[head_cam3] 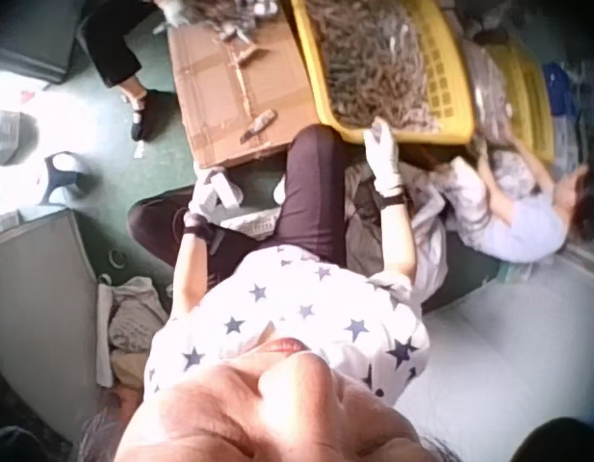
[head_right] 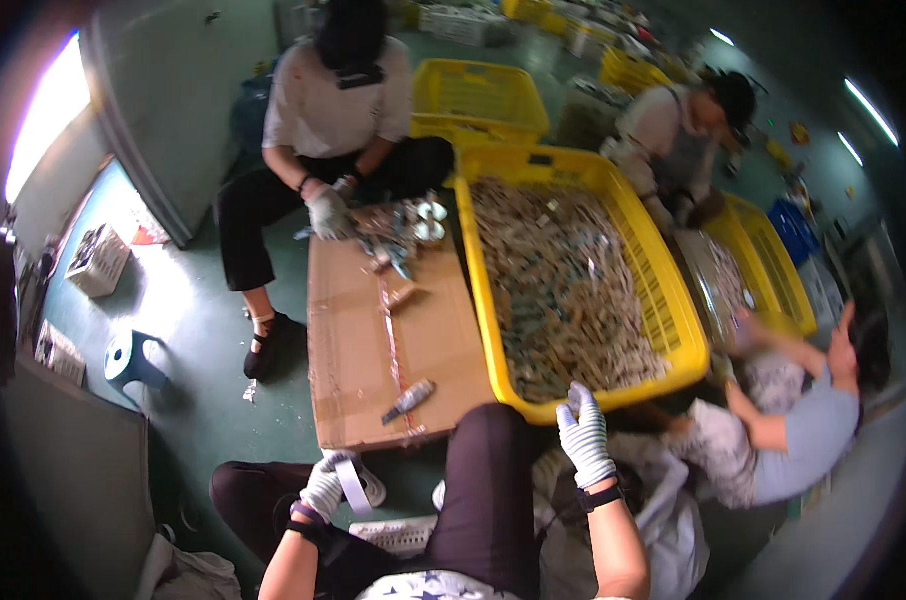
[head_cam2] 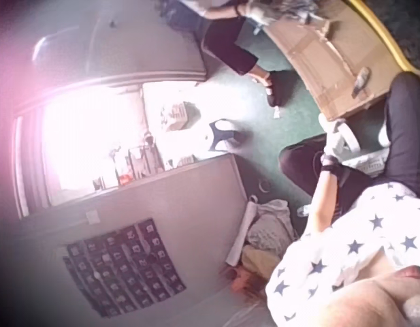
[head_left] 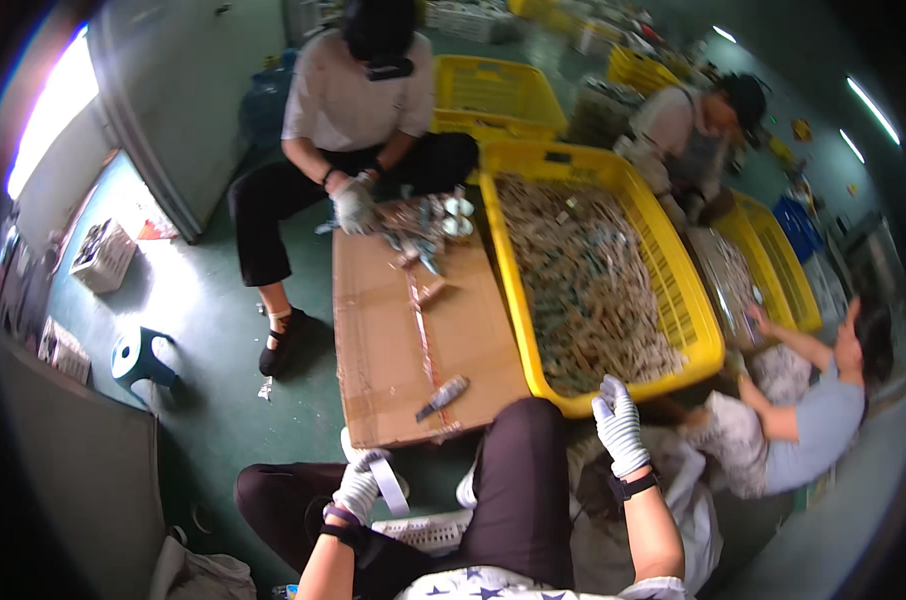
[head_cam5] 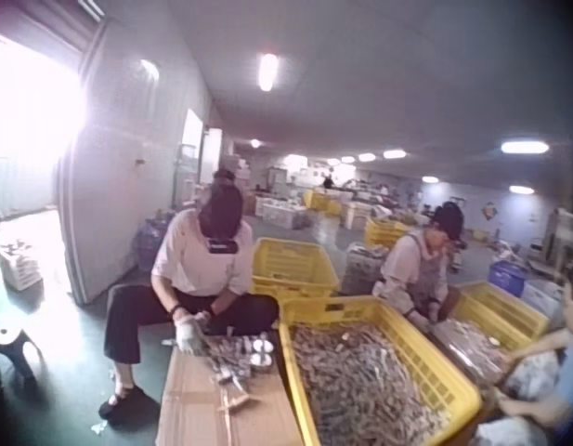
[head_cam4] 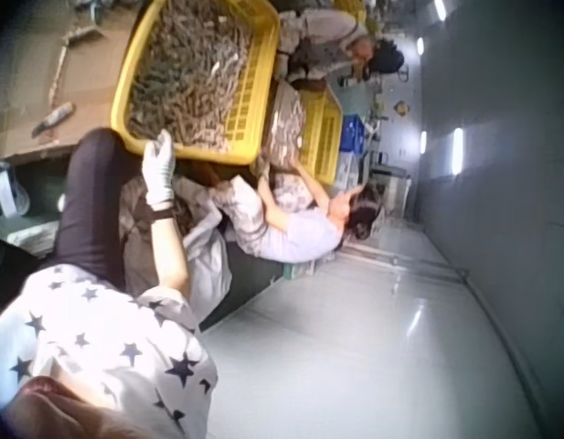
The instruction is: Assembling small electrical or plastic components using hands and a tape dispenser.
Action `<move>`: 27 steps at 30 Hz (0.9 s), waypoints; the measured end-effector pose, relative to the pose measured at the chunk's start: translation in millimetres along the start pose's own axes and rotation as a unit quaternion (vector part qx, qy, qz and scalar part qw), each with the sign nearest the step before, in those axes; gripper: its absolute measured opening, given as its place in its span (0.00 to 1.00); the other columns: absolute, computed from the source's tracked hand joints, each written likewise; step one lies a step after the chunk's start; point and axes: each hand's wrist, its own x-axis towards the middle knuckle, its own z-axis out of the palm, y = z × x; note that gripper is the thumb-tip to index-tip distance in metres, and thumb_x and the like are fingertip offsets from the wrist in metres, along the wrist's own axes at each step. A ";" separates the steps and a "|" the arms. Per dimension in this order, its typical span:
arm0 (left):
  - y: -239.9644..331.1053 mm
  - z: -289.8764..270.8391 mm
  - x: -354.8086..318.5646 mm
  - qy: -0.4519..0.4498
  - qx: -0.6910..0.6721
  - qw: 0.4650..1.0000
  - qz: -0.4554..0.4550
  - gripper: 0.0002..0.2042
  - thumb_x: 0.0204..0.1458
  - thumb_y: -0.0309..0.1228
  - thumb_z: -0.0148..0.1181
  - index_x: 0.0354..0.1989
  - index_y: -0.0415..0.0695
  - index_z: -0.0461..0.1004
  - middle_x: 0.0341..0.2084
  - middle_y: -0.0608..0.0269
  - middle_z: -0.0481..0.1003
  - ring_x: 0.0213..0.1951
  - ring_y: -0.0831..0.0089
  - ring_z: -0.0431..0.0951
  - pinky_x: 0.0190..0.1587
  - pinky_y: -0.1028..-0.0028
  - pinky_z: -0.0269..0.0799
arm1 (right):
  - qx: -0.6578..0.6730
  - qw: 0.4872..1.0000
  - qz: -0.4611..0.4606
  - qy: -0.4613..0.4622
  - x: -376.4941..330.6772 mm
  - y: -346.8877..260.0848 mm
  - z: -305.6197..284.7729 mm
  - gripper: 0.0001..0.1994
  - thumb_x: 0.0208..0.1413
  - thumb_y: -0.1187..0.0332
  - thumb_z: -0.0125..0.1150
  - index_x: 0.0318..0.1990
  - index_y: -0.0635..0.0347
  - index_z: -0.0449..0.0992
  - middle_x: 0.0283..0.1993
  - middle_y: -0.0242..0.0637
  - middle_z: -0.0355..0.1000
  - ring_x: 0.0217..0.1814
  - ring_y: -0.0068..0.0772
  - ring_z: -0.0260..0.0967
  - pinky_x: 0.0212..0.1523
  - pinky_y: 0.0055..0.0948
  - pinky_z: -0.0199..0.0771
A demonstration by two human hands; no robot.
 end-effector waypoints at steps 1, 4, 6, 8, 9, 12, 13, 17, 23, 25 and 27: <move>2.7 2.0 1.3 -0.016 -0.007 1.000 -0.001 0.04 0.55 0.22 0.59 0.37 0.42 0.77 0.31 0.65 0.78 0.32 0.74 0.77 0.37 0.73 0.76 | 0.004 1.000 0.008 0.023 -25.0 14.4 -14.9 0.20 0.60 0.75 0.55 0.60 0.61 0.64 0.54 0.41 0.69 0.51 0.28 0.68 0.54 0.28 0.69; -27.4 -33.7 28.1 -0.047 -0.152 0.987 -0.030 0.07 0.59 0.29 0.51 0.35 0.42 0.75 0.30 0.64 0.77 0.34 0.67 0.77 0.43 0.67 0.74 | 0.009 0.993 0.048 0.109 -91.6 32.1 -45.1 0.09 0.60 0.73 0.57 0.47 0.61 0.72 0.39 0.33 0.73 0.40 0.25 0.67 0.45 0.27 0.70; -34.2 -19.5 36.9 -0.090 -0.147 0.984 -0.049 0.08 0.60 0.30 0.46 0.37 0.46 0.74 0.30 0.63 0.77 0.34 0.66 0.77 0.43 0.63 0.74 | 0.018 0.978 0.127 0.164 -129.9 75.2 -78.8 0.07 0.60 0.71 0.57 0.44 0.60 0.74 0.38 0.33 0.73 0.40 0.24 0.66 0.44 0.27 0.70; -11.3 5.2 15.4 -0.093 -0.215 0.969 -0.080 0.07 0.53 0.18 0.57 0.38 0.42 0.77 0.32 0.61 0.78 0.32 0.68 0.79 0.37 0.69 0.79 | 0.049 0.953 0.217 0.205 -164.3 114.0 -97.3 0.06 0.59 0.70 0.58 0.42 0.59 0.76 0.38 0.31 0.73 0.38 0.27 0.66 0.43 0.27 0.69; -8.8 5.4 12.6 -0.067 -0.176 0.980 -0.069 0.07 0.55 0.20 0.54 0.39 0.42 0.77 0.32 0.60 0.78 0.32 0.66 0.79 0.37 0.67 0.79 | 0.061 0.943 0.244 0.219 -178.4 138.8 -104.9 0.07 0.58 0.69 0.58 0.42 0.59 0.76 0.37 0.31 0.74 0.38 0.27 0.66 0.44 0.27 0.68; -38.5 -79.5 52.9 -0.182 -0.183 0.964 -0.057 0.07 0.59 0.28 0.50 0.36 0.42 0.75 0.28 0.60 0.77 0.30 0.65 0.78 0.37 0.66 0.78 | 0.084 0.936 0.265 0.216 -178.5 203.4 -92.1 0.10 0.57 0.67 0.57 0.42 0.61 0.77 0.37 0.32 0.75 0.39 0.31 0.68 0.45 0.30 0.68; -52.2 -85.9 64.9 -0.190 -0.078 0.978 0.025 0.08 0.60 0.31 0.48 0.33 0.44 0.73 0.27 0.62 0.76 0.30 0.65 0.77 0.38 0.65 0.76 | 0.040 0.943 0.284 0.167 -178.9 239.6 -98.2 0.11 0.56 0.66 0.58 0.43 0.61 0.77 0.38 0.34 0.76 0.40 0.33 0.69 0.47 0.31 0.68; -13.0 10.0 20.7 -0.172 -0.247 0.934 -0.194 0.08 0.60 0.33 0.48 0.32 0.46 0.73 0.28 0.63 0.76 0.31 0.66 0.77 0.39 0.65 0.75 | 0.018 0.917 0.374 0.138 -209.3 297.4 -104.1 0.15 0.55 0.64 0.57 0.45 0.64 0.76 0.41 0.41 0.77 0.42 0.37 0.71 0.49 0.32 0.67; -62.8 -92.9 70.2 -0.146 -0.010 0.989 -0.006 0.09 0.61 0.34 0.46 0.34 0.45 0.72 0.26 0.66 0.74 0.31 0.69 0.75 0.38 0.66 0.74 | -0.134 0.946 0.115 0.270 -105.2 212.3 -57.5 0.22 0.53 0.68 0.60 0.55 0.66 0.68 0.54 0.52 0.69 0.56 0.52 0.65 0.59 0.41 0.64; -69.2 -82.6 73.3 -0.143 0.309 0.931 0.135 0.10 0.61 0.34 0.45 0.36 0.45 0.72 0.27 0.66 0.74 0.31 0.68 0.75 0.37 0.66 0.75 | -0.166 0.945 -0.009 0.283 -57.5 131.9 -79.0 0.25 0.52 0.69 0.62 0.57 0.66 0.65 0.56 0.55 0.66 0.59 0.55 0.63 0.61 0.45 0.63; -68.7 -86.8 73.1 -0.147 0.331 0.916 0.171 0.10 0.61 0.33 0.43 0.37 0.46 0.72 0.28 0.65 0.74 0.31 0.67 0.76 0.38 0.65 0.75 | -0.153 0.936 -0.151 0.277 -5.5 59.7 -85.6 0.26 0.50 0.71 0.63 0.57 0.65 0.65 0.57 0.54 0.65 0.59 0.55 0.63 0.61 0.47 0.63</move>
